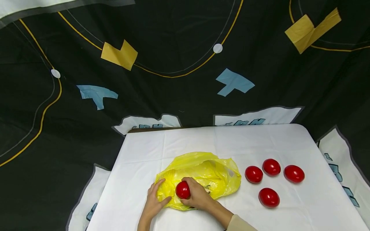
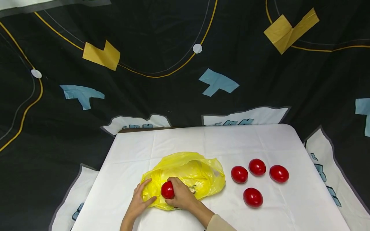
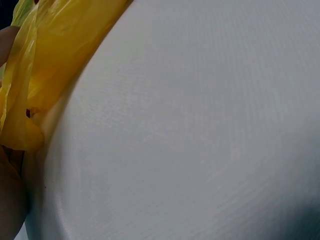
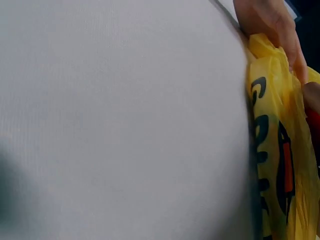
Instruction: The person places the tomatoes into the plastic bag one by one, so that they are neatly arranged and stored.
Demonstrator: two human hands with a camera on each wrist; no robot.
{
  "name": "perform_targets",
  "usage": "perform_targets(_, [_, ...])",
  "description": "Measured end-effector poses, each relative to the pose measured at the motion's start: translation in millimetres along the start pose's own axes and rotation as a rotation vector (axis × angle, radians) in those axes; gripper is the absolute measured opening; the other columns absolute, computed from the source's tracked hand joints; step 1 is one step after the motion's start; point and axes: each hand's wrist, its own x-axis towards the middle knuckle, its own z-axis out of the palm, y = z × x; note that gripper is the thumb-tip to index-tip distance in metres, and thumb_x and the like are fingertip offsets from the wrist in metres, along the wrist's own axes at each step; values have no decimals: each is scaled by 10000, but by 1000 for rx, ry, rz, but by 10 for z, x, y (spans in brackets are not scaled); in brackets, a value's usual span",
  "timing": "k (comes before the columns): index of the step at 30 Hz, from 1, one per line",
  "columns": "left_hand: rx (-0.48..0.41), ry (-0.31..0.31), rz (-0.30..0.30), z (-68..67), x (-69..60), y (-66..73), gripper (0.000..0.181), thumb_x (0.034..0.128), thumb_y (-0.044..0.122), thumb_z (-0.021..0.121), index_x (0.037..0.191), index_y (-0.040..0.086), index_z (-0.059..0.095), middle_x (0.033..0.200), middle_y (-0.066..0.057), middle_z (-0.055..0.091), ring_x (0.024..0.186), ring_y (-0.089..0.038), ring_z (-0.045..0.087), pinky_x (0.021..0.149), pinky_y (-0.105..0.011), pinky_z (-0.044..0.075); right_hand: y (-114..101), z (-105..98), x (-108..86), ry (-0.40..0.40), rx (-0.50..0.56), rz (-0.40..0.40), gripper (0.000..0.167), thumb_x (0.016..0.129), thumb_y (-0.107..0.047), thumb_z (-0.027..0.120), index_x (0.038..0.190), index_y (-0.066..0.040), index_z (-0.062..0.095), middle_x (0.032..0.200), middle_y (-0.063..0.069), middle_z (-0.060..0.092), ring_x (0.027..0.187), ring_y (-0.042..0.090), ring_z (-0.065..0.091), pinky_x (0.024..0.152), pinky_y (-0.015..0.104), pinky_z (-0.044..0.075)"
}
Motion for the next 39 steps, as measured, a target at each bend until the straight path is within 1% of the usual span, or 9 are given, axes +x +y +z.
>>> perform_targets(6, [-5, -5, 6, 2, -18, 3, 771, 704, 311, 813, 1384, 223, 460, 1347, -104, 412, 1302, -343, 282, 1001, -695, 252, 29, 62, 0, 4, -23, 17, 719, 731, -322, 809, 1311, -122, 434, 1244, 49, 547, 1051, 202, 587, 857, 356, 528])
perform_targets(11, [-2, 1, 21, 4, -25, -19, 768, 706, 310, 811, 1382, 208, 463, 1316, -90, 427, 1283, -339, 297, 989, -702, 261, 38, 90, -13, 5, -43, 19, 753, 738, -330, 810, 1347, -125, 416, 1267, 89, 545, 1090, 241, 575, 883, 400, 517])
perform_targets(16, [2, 5, 27, 5, -25, -23, 766, 702, 301, 814, 1378, 203, 467, 1320, -96, 433, 1279, -351, 301, 992, -701, 257, 34, 101, -37, 3, -76, -4, 806, 743, -344, 806, 1393, -118, 387, 1332, 92, 511, 1139, 256, 549, 917, 419, 498])
perform_targets(21, [6, -8, 19, 7, -25, -14, 764, 710, 309, 809, 1383, 210, 460, 1324, -96, 428, 1285, -353, 296, 998, -697, 253, 16, 63, -65, 18, -92, -26, 818, 741, -360, 804, 1400, -119, 383, 1349, 74, 494, 1144, 240, 549, 927, 413, 494])
perform_targets(25, [3, -4, 20, 10, -25, -18, 762, 711, 318, 810, 1381, 216, 462, 1338, -101, 419, 1294, -356, 289, 1000, -701, 244, -21, -36, -100, 22, -70, -13, 799, 762, -363, 785, 1407, -121, 379, 1358, 55, 482, 1167, 238, 532, 931, 428, 489])
perform_targets(29, [7, 1, 26, 13, -19, -29, 762, 710, 309, 810, 1382, 227, 459, 1346, -108, 416, 1291, -358, 295, 1001, -701, 242, -42, -168, -157, 43, -57, -11, 756, 796, -351, 755, 1410, -117, 381, 1347, 46, 497, 1181, 243, 521, 933, 453, 483])
perform_targets(32, [14, 5, 31, 15, -13, -28, 766, 705, 301, 810, 1382, 231, 458, 1343, -116, 419, 1284, -362, 305, 989, -712, 246, -41, -297, -225, 64, -35, -22, 722, 814, -327, 741, 1406, -126, 381, 1313, 50, 530, 1156, 228, 539, 922, 431, 492])
perform_targets(36, [11, 13, 36, 16, -9, -21, 771, 695, 293, 813, 1380, 233, 464, 1343, -125, 419, 1285, -368, 305, 975, -727, 245, -30, -520, -355, 99, 47, -31, 679, 829, -288, 735, 1395, -139, 389, 1263, 45, 570, 1117, 196, 561, 897, 380, 511])
perform_targets(39, [4, 16, 36, 12, -12, -16, 775, 685, 274, 817, 1377, 234, 469, 1345, -120, 421, 1286, -367, 300, 975, -729, 241, -5, -679, -462, 153, 107, -21, 650, 820, -236, 749, 1372, -145, 419, 1229, 7, 587, 1093, 191, 575, 878, 369, 522])
